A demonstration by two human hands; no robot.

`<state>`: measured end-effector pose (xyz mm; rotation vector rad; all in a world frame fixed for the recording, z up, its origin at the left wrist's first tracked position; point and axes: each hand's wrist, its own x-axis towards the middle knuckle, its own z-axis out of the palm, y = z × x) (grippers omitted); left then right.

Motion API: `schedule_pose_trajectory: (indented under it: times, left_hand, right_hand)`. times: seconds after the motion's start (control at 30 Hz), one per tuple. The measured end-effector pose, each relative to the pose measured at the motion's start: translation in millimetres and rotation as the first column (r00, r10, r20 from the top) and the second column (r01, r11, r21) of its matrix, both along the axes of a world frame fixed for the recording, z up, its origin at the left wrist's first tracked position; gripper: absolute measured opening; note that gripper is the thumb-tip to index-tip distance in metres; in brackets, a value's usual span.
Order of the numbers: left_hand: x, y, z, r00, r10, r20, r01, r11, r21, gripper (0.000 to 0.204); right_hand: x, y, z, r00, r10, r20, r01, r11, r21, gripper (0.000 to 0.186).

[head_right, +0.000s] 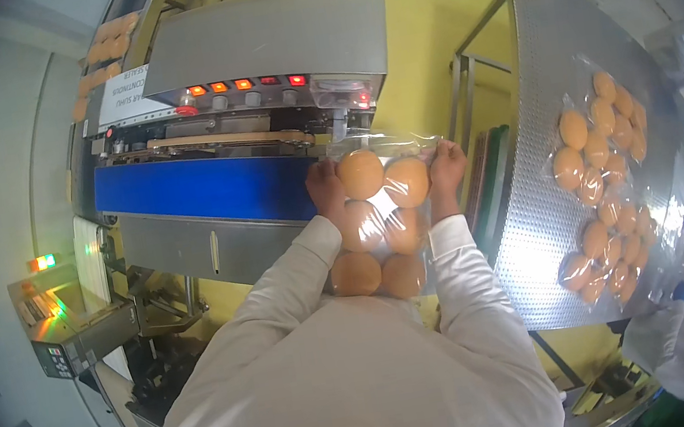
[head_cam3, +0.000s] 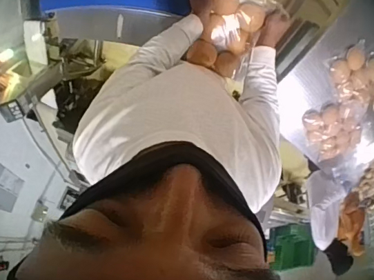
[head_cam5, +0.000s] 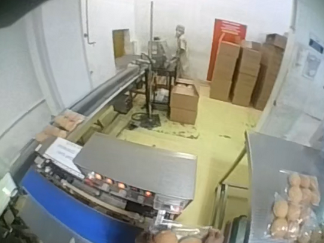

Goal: The person picks up bags of bread buns from a metal table, feeds the open end of each bag into a heat sealer to seal them, and then places the sealed bags onto a conveyor belt that passes through a metal detector.

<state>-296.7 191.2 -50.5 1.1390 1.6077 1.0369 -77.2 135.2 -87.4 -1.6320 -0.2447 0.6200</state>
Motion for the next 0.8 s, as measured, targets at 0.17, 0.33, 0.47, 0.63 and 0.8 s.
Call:
schedule_pose_trajectory:
  times: [0.17,0.33,0.47,0.63,0.8]
  left_hand:
    - [-34,26,-3,0.992,0.123,0.016,-0.123,0.992,-0.041,0.020]
    - [-67,44,-1,0.990,0.141,0.007,-0.140,0.989,-0.045,0.020]
    - [-95,57,-5,0.981,0.183,0.071,-0.173,0.977,-0.122,0.019]
    - [-124,72,-2,0.972,0.187,0.143,-0.172,0.979,-0.113,0.017]
    - [-165,72,5,0.996,0.087,-0.003,-0.085,0.978,0.189,0.021]
  right_hand:
    - [-44,34,32,0.981,0.049,-0.185,-0.032,0.995,0.095,0.013]
    - [-70,50,35,0.995,0.086,-0.057,-0.083,0.995,0.047,0.010]
    - [-94,64,33,0.991,0.095,-0.093,-0.089,0.994,0.065,0.009]
    - [-127,79,41,0.986,0.090,-0.139,-0.083,0.995,0.052,0.010]
    - [-173,74,50,0.971,0.130,-0.198,-0.101,0.983,0.150,0.019]
